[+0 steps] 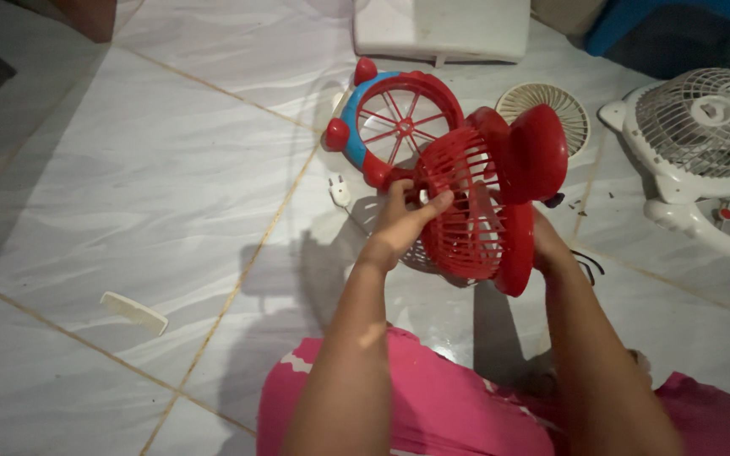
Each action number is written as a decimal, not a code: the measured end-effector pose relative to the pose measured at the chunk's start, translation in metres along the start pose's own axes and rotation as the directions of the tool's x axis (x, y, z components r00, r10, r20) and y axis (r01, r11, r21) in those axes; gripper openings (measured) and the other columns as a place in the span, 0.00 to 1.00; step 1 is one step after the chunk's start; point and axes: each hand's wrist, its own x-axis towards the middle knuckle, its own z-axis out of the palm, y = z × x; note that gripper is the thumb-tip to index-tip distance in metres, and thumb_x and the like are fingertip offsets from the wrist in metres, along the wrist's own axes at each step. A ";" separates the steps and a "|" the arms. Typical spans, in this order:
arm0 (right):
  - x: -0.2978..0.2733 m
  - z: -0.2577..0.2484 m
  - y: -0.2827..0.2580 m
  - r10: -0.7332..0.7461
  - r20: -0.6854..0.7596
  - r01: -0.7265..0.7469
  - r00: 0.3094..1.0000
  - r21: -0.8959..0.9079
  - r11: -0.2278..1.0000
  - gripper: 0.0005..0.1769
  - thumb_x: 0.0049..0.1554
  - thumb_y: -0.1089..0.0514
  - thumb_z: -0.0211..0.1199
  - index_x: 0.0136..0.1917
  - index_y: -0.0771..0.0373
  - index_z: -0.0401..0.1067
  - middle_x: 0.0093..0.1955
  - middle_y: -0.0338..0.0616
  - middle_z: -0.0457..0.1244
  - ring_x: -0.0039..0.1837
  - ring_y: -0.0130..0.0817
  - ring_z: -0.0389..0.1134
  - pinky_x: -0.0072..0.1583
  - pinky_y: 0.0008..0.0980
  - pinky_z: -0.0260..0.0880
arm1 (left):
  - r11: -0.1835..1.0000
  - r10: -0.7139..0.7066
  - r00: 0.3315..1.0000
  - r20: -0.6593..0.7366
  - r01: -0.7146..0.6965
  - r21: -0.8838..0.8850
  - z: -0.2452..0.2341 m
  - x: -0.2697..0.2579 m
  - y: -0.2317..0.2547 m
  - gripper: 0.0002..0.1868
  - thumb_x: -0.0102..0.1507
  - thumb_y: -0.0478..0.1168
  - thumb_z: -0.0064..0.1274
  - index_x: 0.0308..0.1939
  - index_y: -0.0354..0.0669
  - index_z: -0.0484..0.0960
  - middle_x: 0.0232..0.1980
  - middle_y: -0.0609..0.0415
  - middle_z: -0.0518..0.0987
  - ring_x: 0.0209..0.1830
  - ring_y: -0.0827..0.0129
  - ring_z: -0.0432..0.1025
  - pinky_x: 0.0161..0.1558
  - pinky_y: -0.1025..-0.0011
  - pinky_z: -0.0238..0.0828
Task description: The person disassembles and reassembles small decorative fans on the floor. They remove the front grille and blades from a red fan, then use a screwdriver to open and close the casing of a white fan.
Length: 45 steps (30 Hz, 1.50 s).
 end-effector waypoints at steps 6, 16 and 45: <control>0.017 -0.023 0.032 -0.008 -0.050 0.006 0.999 -0.035 0.999 0.20 0.61 0.56 0.61 0.62 0.70 0.70 0.52 0.49 0.68 0.47 0.33 0.70 0.46 0.35 0.73 | 1.000 -0.023 1.000 0.008 0.023 0.017 -0.001 0.000 0.000 0.54 0.51 0.66 0.63 0.71 0.38 0.61 0.65 0.42 0.74 0.65 0.56 0.71 0.64 0.62 0.68; -0.008 0.022 -0.024 -0.038 0.019 0.038 0.999 -0.030 0.999 0.20 0.62 0.51 0.64 0.60 0.69 0.71 0.50 0.46 0.68 0.46 0.31 0.69 0.47 0.33 0.72 | 0.931 -0.134 0.991 0.020 0.133 -0.339 -0.021 0.036 -0.041 0.20 0.65 0.44 0.52 0.59 0.40 0.79 0.56 0.51 0.80 0.54 0.60 0.75 0.53 0.56 0.78; 0.019 0.145 0.036 -0.018 -0.217 0.019 0.976 0.003 1.000 0.37 0.55 0.51 0.69 0.71 0.65 0.56 0.45 0.48 0.67 0.38 0.31 0.69 0.39 0.32 0.73 | 0.900 0.434 0.878 -0.202 -0.411 0.145 -0.054 -0.045 0.030 0.25 0.61 0.30 0.50 0.63 0.36 0.71 0.57 0.42 0.80 0.55 0.55 0.77 0.56 0.65 0.72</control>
